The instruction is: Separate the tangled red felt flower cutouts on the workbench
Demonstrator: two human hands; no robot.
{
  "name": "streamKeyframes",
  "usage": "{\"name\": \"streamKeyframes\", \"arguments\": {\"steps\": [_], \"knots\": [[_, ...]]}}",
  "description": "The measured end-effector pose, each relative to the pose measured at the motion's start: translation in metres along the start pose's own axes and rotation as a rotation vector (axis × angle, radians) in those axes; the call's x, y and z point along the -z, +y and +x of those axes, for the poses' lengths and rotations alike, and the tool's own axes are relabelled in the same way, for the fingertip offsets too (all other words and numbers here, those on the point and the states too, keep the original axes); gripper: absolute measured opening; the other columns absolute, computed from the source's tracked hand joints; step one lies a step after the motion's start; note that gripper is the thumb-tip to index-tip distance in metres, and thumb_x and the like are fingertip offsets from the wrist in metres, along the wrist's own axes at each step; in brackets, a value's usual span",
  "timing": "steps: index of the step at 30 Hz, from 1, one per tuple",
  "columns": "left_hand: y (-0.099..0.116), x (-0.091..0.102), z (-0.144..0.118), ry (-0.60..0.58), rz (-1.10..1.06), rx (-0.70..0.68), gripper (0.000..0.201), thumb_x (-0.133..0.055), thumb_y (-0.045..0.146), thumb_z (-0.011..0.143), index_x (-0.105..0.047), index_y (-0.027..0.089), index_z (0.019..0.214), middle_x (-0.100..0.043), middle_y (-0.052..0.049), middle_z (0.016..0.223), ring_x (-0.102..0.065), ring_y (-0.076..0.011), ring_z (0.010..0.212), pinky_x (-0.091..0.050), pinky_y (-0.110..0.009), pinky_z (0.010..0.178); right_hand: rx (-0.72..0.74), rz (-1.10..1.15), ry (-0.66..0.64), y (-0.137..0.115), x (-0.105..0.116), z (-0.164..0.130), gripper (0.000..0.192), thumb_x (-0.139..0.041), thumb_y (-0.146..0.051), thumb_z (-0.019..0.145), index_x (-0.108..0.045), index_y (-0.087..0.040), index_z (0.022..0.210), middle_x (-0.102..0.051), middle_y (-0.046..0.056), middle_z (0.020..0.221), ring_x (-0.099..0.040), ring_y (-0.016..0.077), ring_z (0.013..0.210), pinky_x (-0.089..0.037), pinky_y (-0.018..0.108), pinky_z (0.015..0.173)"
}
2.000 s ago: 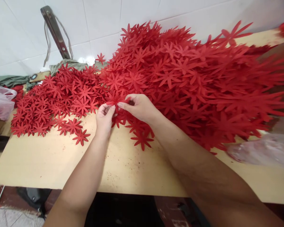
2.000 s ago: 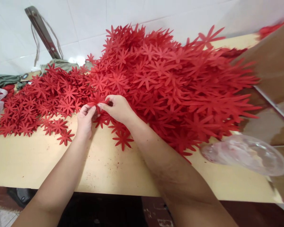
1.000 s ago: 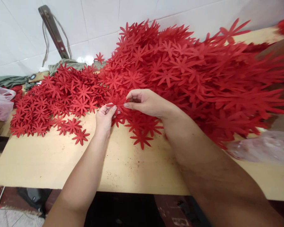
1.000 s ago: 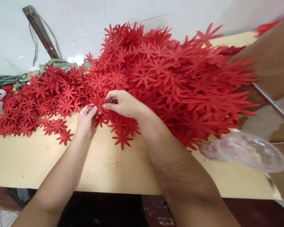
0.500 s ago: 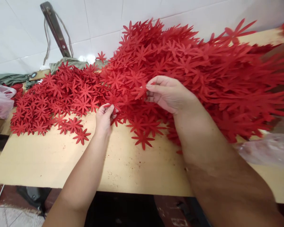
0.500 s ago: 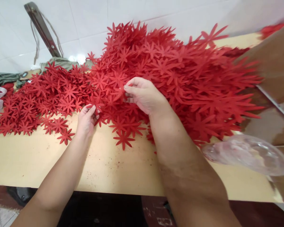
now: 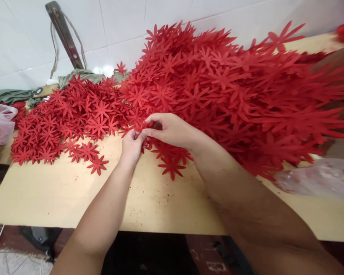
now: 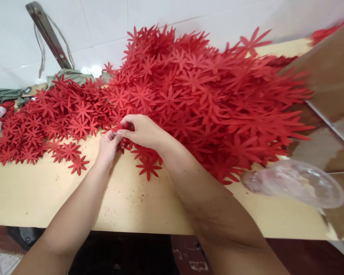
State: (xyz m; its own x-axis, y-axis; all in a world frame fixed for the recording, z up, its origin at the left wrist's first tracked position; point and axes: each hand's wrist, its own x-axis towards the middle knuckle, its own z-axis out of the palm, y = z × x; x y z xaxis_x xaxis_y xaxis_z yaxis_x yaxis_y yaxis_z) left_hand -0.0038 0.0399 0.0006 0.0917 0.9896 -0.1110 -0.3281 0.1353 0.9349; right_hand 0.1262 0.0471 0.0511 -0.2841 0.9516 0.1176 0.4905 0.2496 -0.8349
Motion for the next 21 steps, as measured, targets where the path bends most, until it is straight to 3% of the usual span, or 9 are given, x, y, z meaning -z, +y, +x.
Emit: {"name": "streamKeyframes", "arguments": {"steps": [6,10,16,21], "knots": [[0.001,-0.004,-0.001,0.01,-0.041,0.037,0.026,-0.067,0.033,0.076,-0.047,0.018,0.069,-0.048,0.008,0.045,-0.042,-0.0051,0.039,-0.032,-0.02,0.044,-0.043,0.219,-0.157,0.004,0.003,0.0,0.015,-0.067,-0.027,0.068,-0.055,-0.021,0.075,-0.065,0.0,0.072,-0.062,0.0145,0.068,-0.051,0.029,0.066],[0.005,-0.006,-0.004,0.035,-0.011,0.1,0.023,-0.065,0.032,0.079,-0.049,0.018,0.072,-0.049,0.008,0.047,-0.046,-0.0064,0.041,-0.04,-0.022,0.049,-0.045,0.208,-0.181,0.004,0.004,-0.001,0.016,-0.065,-0.021,0.068,-0.051,-0.021,0.074,-0.064,-0.001,0.069,-0.062,0.015,0.064,-0.051,0.03,0.062],[0.007,-0.006,-0.006,0.024,-0.038,0.125,0.019,-0.062,0.034,0.081,-0.056,0.016,0.077,-0.059,0.005,0.065,-0.056,-0.0062,0.055,-0.046,-0.021,0.06,-0.023,-0.09,0.001,0.004,0.006,0.002,0.013,-0.058,-0.008,0.063,-0.057,-0.018,0.072,-0.063,-0.001,0.069,-0.056,0.0122,0.064,-0.046,0.026,0.065],[0.008,-0.006,-0.005,-0.043,-0.019,0.118,0.011,-0.066,0.02,0.076,-0.056,0.015,0.077,-0.062,0.004,0.062,-0.06,-0.0066,0.057,-0.047,-0.019,0.062,-0.067,-0.174,0.139,0.011,0.005,0.007,0.01,-0.054,-0.016,0.072,-0.063,-0.016,0.076,-0.066,0.003,0.074,-0.056,0.0139,0.065,-0.044,0.029,0.067]]}}
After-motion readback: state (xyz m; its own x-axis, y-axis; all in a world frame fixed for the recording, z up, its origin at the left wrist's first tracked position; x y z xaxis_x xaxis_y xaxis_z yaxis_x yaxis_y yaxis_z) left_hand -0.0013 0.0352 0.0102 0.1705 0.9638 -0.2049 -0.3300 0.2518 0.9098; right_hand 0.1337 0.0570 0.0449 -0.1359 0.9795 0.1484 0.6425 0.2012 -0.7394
